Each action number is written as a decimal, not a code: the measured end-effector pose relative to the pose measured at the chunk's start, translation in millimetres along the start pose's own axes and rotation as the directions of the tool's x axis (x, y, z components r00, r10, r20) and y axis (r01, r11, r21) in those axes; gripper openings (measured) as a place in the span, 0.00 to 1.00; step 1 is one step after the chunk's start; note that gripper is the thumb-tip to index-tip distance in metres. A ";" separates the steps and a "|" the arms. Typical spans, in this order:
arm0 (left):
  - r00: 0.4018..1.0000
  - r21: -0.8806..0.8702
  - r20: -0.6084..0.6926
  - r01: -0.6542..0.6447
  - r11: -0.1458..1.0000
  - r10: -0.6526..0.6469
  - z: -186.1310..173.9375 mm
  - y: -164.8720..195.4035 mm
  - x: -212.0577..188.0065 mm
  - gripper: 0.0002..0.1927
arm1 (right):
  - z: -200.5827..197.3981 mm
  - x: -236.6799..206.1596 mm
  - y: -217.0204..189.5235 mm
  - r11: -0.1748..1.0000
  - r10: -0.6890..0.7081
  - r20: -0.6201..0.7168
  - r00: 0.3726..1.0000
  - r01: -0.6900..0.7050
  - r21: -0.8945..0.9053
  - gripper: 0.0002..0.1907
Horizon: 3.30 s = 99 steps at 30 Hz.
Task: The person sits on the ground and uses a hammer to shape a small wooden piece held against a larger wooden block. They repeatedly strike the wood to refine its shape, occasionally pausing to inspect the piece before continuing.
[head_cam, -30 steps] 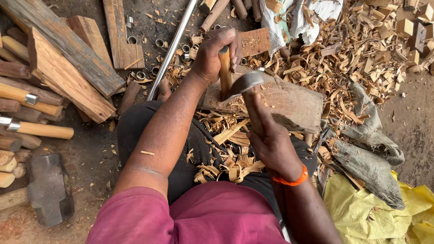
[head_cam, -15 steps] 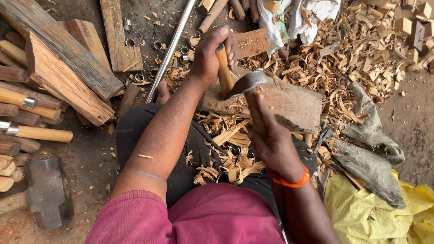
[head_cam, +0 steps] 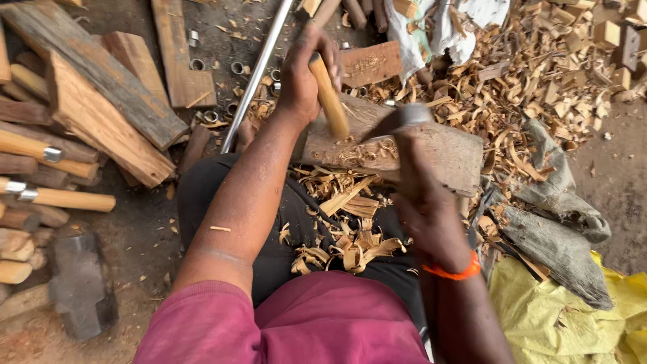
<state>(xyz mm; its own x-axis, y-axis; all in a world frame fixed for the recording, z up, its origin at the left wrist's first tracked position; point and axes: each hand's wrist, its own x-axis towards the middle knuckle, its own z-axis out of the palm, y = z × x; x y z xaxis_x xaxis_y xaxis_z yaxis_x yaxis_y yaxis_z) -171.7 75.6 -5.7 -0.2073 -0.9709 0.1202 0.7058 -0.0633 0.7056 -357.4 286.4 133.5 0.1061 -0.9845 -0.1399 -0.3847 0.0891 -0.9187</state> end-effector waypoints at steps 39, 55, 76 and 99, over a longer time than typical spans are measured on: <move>0.628 0.821 0.269 0.246 0.515 -0.730 94.6 -50.6 -195.2 0.35 | -88.4 -40.9 83.8 0.929 0.189 -0.421 0.887 -0.300 -0.215 0.53; 0.981 0.144 -0.088 0.184 0.972 -0.173 64.0 71.6 -188.3 0.22 | -79.4 -36.8 63.5 0.937 0.283 -0.420 0.862 -0.342 -0.073 0.54; 0.974 -0.017 -0.008 0.225 0.974 -0.225 -11.2 110.2 -241.8 0.30 | -59.7 -35.2 62.9 0.726 0.045 -0.556 0.830 -0.409 -0.553 0.55; 0.974 -0.145 -0.072 0.201 0.969 -0.213 12.8 128.3 -232.6 0.31 | -58.1 -42.0 73.5 0.904 0.238 -0.495 0.835 -0.378 -0.202 0.55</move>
<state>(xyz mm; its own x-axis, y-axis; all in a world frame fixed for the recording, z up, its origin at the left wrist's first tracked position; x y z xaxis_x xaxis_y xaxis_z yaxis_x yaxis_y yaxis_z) -41.6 296.3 65.8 -0.3036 -0.9491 -0.0836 0.7401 -0.2902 0.6066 -443.5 325.6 93.2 -0.4572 -0.8762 -0.1528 -0.5734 0.4217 -0.7025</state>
